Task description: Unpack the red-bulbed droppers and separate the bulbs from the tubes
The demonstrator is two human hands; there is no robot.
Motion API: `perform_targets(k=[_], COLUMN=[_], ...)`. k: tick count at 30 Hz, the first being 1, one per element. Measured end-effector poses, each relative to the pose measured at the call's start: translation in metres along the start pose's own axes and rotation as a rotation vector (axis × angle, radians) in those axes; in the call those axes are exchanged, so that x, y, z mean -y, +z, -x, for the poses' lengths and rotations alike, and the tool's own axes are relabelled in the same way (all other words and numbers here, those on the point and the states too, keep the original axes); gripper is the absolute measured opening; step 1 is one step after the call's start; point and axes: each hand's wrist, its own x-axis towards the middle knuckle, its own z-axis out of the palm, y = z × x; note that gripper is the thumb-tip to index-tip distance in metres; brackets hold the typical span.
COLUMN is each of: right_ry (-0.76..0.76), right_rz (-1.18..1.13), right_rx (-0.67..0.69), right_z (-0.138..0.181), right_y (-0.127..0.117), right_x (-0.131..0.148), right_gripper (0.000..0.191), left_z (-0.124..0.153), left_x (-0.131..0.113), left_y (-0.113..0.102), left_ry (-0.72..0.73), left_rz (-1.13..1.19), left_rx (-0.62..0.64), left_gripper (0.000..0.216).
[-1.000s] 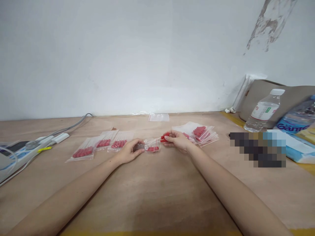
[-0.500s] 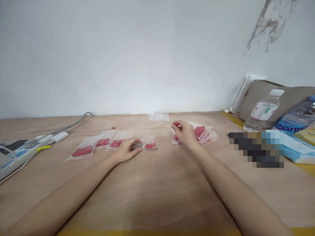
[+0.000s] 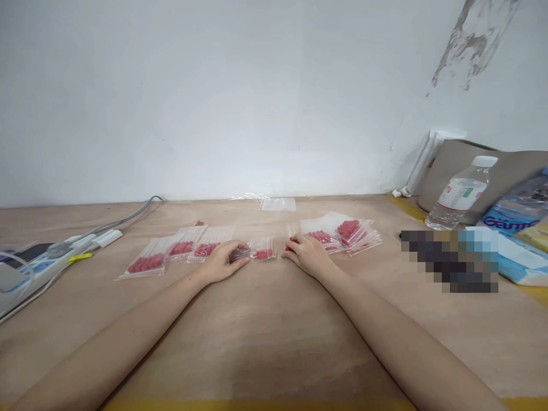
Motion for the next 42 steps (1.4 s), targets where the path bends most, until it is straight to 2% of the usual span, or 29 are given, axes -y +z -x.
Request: perform_targets(k=[6, 15, 19, 26, 32, 37, 39, 42], right_ry=[0.066, 0.131, 0.135, 0.03, -0.082, -0.065, -0.087, -0.11], right_rz=[-0.012, -0.003, -0.12, -0.397, -0.304, -0.198, -0.195, -0.24], right_rx=[-0.077, -0.098, -0.174, -0.023, 0.144, 0.136, 0.109, 0.08], right_z=[0.002, 0.001, -0.002, -0.011, -0.012, -0.013, -0.012, -0.01], right_y=[0.0, -0.002, -0.003, -0.004, -0.013, -0.01, -0.007, -0.006], right_x=[0.001, -0.003, 0.008, 0.028, 0.038, 0.044, 0.044, 0.041], right_gripper=[0.033, 0.026, 0.024, 0.018, 0.027, 0.014, 0.014, 0.017], left_z=[0.001, 0.0, 0.0, 0.001, 0.001, 0.002, 0.003, 0.003], left_x=[0.0, 0.0, -0.001, -0.005, -0.005, -0.007, -0.008, -0.008], left_y=[0.0, 0.0, 0.0, -0.001, 0.0, -0.003, -0.003, -0.003], left_ry=[0.009, 0.015, 0.02, 0.063, 0.071, -0.026, -0.055, -0.013], left_rz=[0.006, 0.006, 0.008, 0.049, 0.053, 0.039, 0.023, 0.015], left_rx=[-0.011, -0.013, -0.011, 0.005, 0.018, 0.059, 0.108, 0.133], left_gripper=[0.024, 0.023, 0.023, 0.023, 0.024, 0.052, 0.056, 0.056])
